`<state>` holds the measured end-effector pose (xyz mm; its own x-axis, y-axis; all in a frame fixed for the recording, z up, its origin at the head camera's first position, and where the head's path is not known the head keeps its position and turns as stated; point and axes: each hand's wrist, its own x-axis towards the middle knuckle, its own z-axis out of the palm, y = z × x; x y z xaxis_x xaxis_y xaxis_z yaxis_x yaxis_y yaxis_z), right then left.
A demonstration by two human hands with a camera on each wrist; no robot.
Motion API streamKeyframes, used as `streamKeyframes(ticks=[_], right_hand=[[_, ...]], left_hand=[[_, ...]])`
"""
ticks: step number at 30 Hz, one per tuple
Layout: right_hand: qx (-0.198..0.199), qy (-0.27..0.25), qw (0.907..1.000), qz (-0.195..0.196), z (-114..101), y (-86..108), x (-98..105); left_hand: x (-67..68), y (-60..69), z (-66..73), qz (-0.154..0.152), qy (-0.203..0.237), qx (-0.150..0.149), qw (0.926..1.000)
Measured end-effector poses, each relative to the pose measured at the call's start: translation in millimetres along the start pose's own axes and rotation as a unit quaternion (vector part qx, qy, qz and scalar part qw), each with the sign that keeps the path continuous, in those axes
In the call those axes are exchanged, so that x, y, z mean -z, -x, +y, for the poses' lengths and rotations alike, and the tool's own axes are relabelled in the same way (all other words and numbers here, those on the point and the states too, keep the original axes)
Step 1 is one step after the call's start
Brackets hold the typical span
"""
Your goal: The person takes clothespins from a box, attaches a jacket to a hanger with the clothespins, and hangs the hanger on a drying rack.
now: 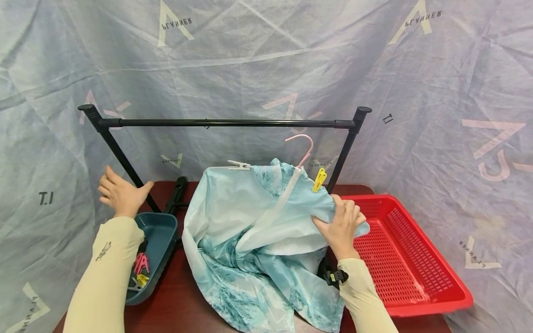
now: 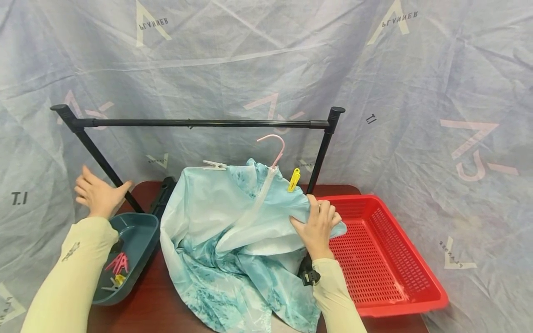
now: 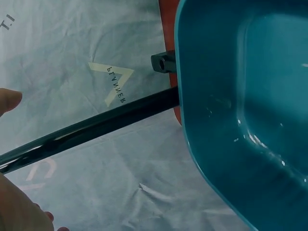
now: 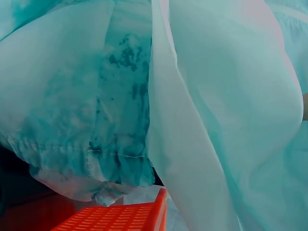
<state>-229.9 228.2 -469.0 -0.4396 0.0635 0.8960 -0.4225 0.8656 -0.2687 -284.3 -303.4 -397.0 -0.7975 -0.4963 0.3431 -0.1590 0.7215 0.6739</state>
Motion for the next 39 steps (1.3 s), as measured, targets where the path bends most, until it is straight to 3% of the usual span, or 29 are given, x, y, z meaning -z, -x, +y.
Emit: streamKeyframes(ticks=[8, 19, 27, 39], right_hand=[[-0.005, 0.012, 0.9998, 0.017, 1.2, -4.1, 0.5], [-0.013, 0.014, 0.9998, 0.011, 3.2, -7.8, 3.9], [-0.013, 0.018, 0.9996, 0.016, 4.3, -11.2, 6.3], [-0.013, 0.024, 0.9994, 0.021, 3.8, -12.3, 7.2]], left_hand=[[0.6, -6.0, -0.7, -0.015, 0.000, -0.006, 0.9999], [-2.7, -14.9, -9.7, -0.027, -0.010, 0.003, 0.9996], [-7.0, -16.1, -6.1, -0.041, -0.021, 0.001, 0.9989], [-16.0, -23.0, -10.4, -0.021, -0.044, 0.005, 0.9988]])
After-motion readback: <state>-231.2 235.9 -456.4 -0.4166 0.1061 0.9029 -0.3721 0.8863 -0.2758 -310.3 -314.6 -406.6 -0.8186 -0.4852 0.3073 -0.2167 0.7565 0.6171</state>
